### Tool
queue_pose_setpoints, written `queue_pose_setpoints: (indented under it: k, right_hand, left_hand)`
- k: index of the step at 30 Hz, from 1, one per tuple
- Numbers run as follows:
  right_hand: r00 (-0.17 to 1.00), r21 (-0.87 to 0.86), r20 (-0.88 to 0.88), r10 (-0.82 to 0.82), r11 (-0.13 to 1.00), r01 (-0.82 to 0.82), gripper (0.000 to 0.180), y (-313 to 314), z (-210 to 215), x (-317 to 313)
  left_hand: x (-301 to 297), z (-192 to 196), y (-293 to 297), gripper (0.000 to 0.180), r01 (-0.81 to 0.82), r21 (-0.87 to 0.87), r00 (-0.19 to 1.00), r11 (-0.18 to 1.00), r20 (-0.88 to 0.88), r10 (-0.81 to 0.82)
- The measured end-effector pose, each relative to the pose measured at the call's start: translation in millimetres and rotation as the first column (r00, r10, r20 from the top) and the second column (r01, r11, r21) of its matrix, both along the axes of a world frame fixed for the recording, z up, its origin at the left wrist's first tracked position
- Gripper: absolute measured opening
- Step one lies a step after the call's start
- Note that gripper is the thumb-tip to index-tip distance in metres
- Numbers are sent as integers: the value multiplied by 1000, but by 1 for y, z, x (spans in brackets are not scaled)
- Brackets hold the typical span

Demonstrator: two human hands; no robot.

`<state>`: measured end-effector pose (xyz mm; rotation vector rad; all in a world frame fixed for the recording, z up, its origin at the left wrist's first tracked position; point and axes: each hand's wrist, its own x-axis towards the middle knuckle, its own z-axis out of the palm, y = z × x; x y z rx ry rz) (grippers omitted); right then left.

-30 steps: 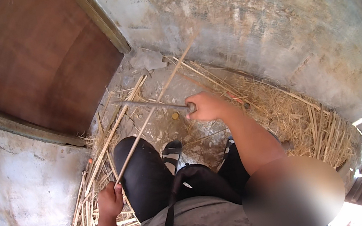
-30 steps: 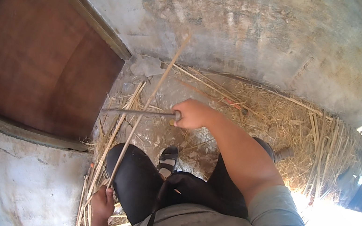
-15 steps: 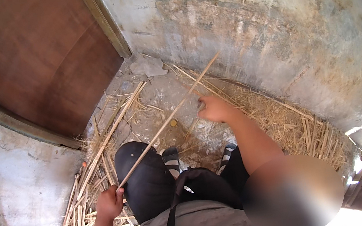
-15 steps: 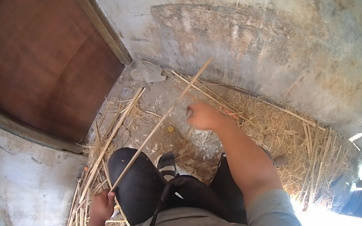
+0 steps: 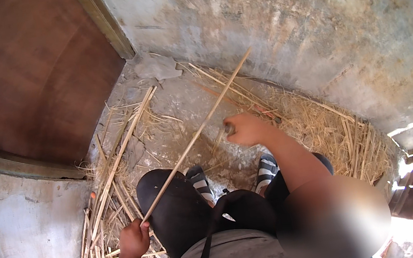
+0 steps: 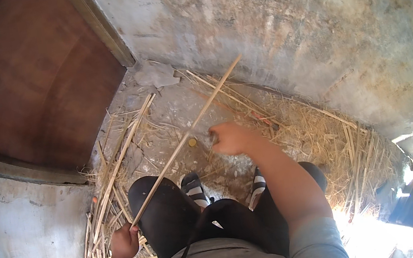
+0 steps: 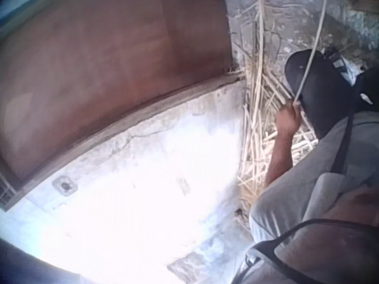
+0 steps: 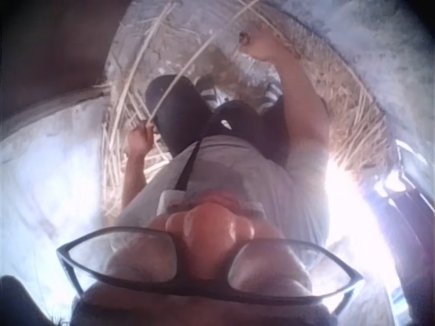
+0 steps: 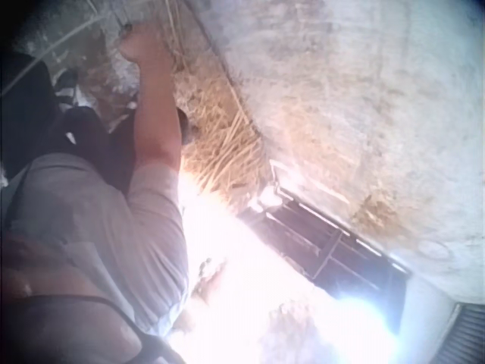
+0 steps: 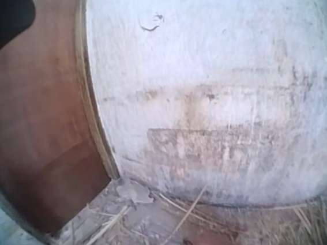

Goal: The person sits on a concrete floor and uses a knife to shave a long bamboo stick, repeatedly scraping along its length to remove thin strips. The person holds the bamboo with the left hand and scrapes with the right hand, with shavings accumulating on the floor.

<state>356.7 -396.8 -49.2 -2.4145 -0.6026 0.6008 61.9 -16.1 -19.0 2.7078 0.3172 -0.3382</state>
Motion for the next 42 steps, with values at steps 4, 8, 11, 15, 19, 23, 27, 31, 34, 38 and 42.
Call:
queue_pose_setpoints:
  k: [4,8,11,15,19,23,27,31,34,38,42]
  right_hand:
    - [973,-50,-43,228,972,-230,43,26,21,-20]
    - [990,17,23,136,991,-136,34,5,5,-17]
    - [985,29,165,58,998,-64,30,9,-3,-25]
    - [959,-240,64,278,937,-255,45,31,44,-39]
    - [989,-14,149,11,1000,-9,45,-3,8,-3]
    - [986,67,164,-17,998,6,45,-14,-16,0]
    - [964,-144,82,253,960,-240,48,8,18,-25]
    - [994,87,13,-106,991,104,48,-35,-14,10]
    - [984,132,16,-177,976,173,48,-42,-12,11]
    - [993,18,53,107,994,-108,50,-18,22,-16]
    - [991,124,101,86,987,-98,50,-29,-12,-14]
  left_hand:
    - [0,-7,5,32,35,-17,998,999,46,-34]
    - [4,-16,1,33,47,-51,994,998,100,-42]
    - [10,-8,-5,37,30,-81,992,996,126,-20]
    - [8,2,-7,41,10,-87,997,996,75,-3]
    - [4,-6,-3,42,5,-78,996,997,94,3]
    - [1,1,-8,43,-4,36,996,999,84,1]
    - [-5,10,-10,43,19,106,992,994,119,-32]
    - [-12,5,-23,42,-22,71,984,997,180,9]
    - [-21,15,-31,42,-52,53,984,997,171,43]
    - [-29,20,-41,39,-92,64,985,994,152,82]
    - [-32,13,-39,34,-36,82,986,996,165,22]
